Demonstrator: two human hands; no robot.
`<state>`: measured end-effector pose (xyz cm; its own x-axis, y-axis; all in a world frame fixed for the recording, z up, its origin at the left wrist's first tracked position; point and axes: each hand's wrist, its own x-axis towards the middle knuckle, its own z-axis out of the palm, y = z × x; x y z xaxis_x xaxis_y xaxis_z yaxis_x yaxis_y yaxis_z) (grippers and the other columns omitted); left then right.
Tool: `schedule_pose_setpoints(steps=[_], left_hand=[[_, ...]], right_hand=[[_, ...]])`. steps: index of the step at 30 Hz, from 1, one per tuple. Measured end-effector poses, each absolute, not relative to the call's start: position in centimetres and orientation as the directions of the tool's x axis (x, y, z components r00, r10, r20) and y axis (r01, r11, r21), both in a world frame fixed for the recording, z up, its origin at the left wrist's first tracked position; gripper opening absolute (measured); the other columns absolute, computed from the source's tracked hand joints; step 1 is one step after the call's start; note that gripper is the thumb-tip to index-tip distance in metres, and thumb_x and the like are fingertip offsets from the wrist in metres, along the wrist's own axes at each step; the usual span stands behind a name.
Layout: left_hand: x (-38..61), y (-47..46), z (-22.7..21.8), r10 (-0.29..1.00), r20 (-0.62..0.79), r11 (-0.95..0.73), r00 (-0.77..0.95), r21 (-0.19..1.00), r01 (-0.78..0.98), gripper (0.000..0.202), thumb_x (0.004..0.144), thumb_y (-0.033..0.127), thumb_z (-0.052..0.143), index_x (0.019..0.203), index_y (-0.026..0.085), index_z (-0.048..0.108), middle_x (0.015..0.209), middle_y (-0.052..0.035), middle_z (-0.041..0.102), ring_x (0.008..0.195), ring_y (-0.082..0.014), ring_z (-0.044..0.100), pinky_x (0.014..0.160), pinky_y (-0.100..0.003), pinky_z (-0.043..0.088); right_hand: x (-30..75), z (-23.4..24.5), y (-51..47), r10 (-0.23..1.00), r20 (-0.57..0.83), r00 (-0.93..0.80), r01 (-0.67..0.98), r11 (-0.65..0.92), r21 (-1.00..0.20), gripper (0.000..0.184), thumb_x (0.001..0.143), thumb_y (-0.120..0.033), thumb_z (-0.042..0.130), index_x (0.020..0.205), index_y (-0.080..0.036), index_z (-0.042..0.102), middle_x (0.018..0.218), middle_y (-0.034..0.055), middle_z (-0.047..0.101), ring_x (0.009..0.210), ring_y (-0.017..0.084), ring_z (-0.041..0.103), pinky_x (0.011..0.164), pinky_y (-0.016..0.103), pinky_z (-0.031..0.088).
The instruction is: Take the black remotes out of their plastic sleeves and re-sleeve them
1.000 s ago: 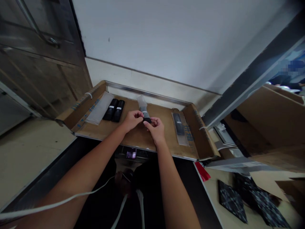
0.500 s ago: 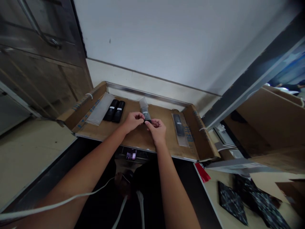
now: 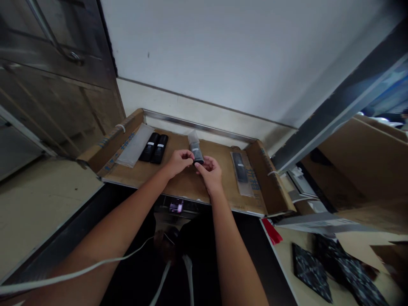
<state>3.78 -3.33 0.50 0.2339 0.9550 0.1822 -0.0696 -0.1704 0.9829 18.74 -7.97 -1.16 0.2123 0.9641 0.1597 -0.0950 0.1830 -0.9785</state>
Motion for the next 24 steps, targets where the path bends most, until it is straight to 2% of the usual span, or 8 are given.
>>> schedule_pose_setpoints(steps=[7, 13, 20, 24], left_hand=[[3.8, -3.4, 0.5, 0.958, 0.183, -0.171, 0.219, 0.983, -0.072, 0.01, 0.058, 0.018, 0.061, 0.068, 0.015, 0.062, 0.058, 0.0053, 0.055, 0.051, -0.0079, 0.049, 0.052, -0.021, 0.037], [3.9, -3.4, 0.1, 0.951, 0.172, -0.149, 0.255, 0.983, -0.107, 0.009, 0.059, 0.018, 0.064, 0.067, 0.015, 0.061, 0.056, 0.0059, 0.054, 0.05, -0.0073, 0.048, 0.051, -0.021, 0.036], [3.8, -3.4, 0.1, 0.953, 0.168, -0.139, 0.253, 0.982, -0.129, 0.007, 0.06, 0.018, 0.061, 0.067, 0.015, 0.06, 0.056, 0.0049, 0.055, 0.05, -0.0075, 0.049, 0.052, -0.021, 0.037], [3.8, -3.5, 0.1, 0.946, 0.162, -0.136, 0.282, 0.985, -0.108, 0.006, 0.059, 0.017, 0.059, 0.065, 0.015, 0.06, 0.055, 0.0044, 0.056, 0.05, -0.0077, 0.049, 0.052, -0.021, 0.036]], right_hand=[[18.8, -1.7, -7.6, 0.952, 0.175, 0.251, -0.013, 0.184, -0.983, 0.047, 0.062, -0.041, 0.083, 0.096, -0.019, 0.06, 0.079, -0.0017, 0.063, 0.068, 0.013, 0.058, 0.056, 0.025, 0.054], [18.6, -2.0, -7.3, 0.925, 0.253, 0.284, 0.161, 0.215, -0.963, 0.05, 0.063, -0.044, 0.082, 0.098, -0.017, 0.059, 0.078, -0.0024, 0.059, 0.066, 0.012, 0.053, 0.06, 0.025, 0.049], [18.9, -2.3, -7.4, 0.941, 0.254, 0.224, 0.103, 0.236, -0.966, 0.045, 0.069, -0.043, 0.076, 0.104, -0.018, 0.061, 0.08, -0.0004, 0.062, 0.07, 0.014, 0.057, 0.064, 0.028, 0.051], [19.1, -2.6, -7.0, 0.93, 0.25, 0.271, 0.172, 0.209, -0.963, 0.044, 0.068, -0.043, 0.076, 0.1, -0.018, 0.061, 0.087, 0.0033, 0.065, 0.074, 0.016, 0.06, 0.068, 0.03, 0.053]])
